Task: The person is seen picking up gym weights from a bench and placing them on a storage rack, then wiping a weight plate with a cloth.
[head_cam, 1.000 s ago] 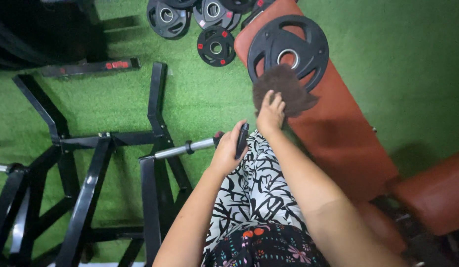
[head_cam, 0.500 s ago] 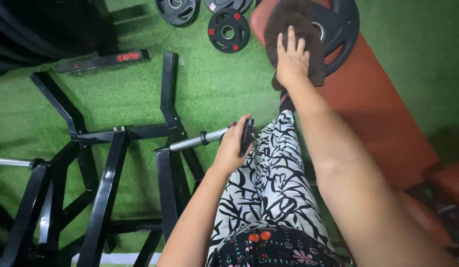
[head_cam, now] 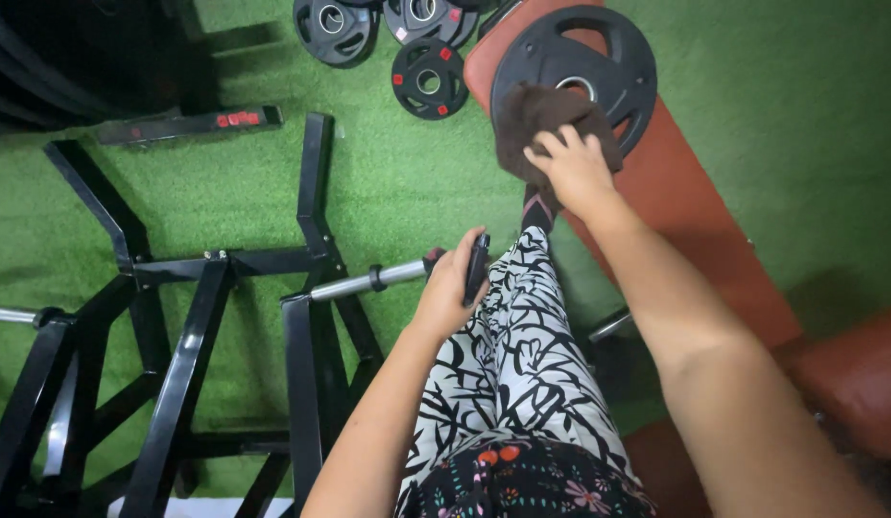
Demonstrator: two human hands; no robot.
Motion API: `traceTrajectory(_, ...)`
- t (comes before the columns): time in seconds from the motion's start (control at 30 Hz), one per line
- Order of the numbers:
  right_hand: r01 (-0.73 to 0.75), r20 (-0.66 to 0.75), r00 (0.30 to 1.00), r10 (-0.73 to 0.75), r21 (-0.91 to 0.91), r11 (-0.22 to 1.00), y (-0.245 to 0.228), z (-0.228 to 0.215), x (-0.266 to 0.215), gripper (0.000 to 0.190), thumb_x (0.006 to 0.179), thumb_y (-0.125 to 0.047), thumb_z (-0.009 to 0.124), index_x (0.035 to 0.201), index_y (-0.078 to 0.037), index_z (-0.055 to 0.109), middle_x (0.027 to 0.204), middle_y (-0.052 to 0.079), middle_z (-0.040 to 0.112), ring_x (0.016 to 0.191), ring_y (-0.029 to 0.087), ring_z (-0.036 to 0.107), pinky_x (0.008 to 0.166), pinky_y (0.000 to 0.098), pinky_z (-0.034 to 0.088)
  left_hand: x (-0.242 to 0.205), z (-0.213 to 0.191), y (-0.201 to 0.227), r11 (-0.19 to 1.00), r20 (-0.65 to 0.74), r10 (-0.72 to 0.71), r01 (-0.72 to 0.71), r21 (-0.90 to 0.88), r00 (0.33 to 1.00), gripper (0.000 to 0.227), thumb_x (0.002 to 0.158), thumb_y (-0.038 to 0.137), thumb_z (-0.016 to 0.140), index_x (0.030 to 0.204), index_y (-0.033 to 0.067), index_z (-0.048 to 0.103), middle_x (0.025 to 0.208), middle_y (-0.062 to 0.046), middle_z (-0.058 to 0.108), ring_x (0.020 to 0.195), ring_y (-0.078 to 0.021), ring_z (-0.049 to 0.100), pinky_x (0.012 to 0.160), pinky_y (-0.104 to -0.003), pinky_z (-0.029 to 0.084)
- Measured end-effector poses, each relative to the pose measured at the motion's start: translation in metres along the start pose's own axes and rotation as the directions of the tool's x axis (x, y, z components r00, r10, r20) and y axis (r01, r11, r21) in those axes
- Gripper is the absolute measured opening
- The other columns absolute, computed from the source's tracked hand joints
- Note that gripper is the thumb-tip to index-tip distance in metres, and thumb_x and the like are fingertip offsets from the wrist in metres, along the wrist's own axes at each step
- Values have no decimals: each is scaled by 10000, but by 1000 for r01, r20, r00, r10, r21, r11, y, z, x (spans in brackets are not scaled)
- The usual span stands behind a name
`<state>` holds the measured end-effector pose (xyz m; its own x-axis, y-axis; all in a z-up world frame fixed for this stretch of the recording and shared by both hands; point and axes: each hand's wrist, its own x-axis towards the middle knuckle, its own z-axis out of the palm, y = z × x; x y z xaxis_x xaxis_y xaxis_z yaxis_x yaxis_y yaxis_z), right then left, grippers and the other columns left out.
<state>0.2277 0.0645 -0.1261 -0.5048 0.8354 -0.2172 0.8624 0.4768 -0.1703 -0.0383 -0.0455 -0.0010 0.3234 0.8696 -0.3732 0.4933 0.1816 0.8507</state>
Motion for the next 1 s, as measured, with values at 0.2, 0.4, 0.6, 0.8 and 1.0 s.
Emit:
traceTrajectory(0.2,-16,142,990,15,8,1000,55,-16,-53,631,778,-81,623,1367,-305,656,1455,-23,536,1305,254,480,931,461,447,35,18,24,994,-9,60,-59,89,998,817,795,72,749,1515,122,366,1104,-210,661,1070,-421,612,969,-491,469)
traceTrajectory(0.4,-84,214,968,130,-214,973,112,-8,-56,562,859,-151,601,1387,-339,637,1490,-28,510,1286,211,480,918,465,456,72,38,57,999,25,8,-9,48,1000,830,813,84,750,1535,133,345,1100,-228,647,1064,-436,606,961,-495,475)
traceTrajectory(0.6,-464,256,820,512,-225,857,55,21,-20,290,956,-260,547,1105,-139,765,1354,88,515,1248,310,467,889,507,482,109,68,58,998,62,18,-21,57,998,833,817,79,739,1540,130,328,1083,-219,652,1063,-445,612,967,-503,475)
traceTrajectory(0.8,-718,446,686,574,293,631,68,9,-9,325,807,-147,673,1115,-69,744,1313,218,469,1188,418,467,949,485,471,121,75,68,999,-9,3,-2,55,1000,842,810,73,748,1539,130,331,1061,-231,641,1036,-448,618,938,-498,483)
traceTrajectory(1.0,-518,203,738,643,782,348,106,70,-30,453,754,-11,680,1201,-61,738,1277,200,559,1234,355,540,1099,435,450,123,65,77,995,-38,-79,81,51,996,839,817,77,727,1553,157,332,1046,-212,653,999,-426,630,904,-496,494)
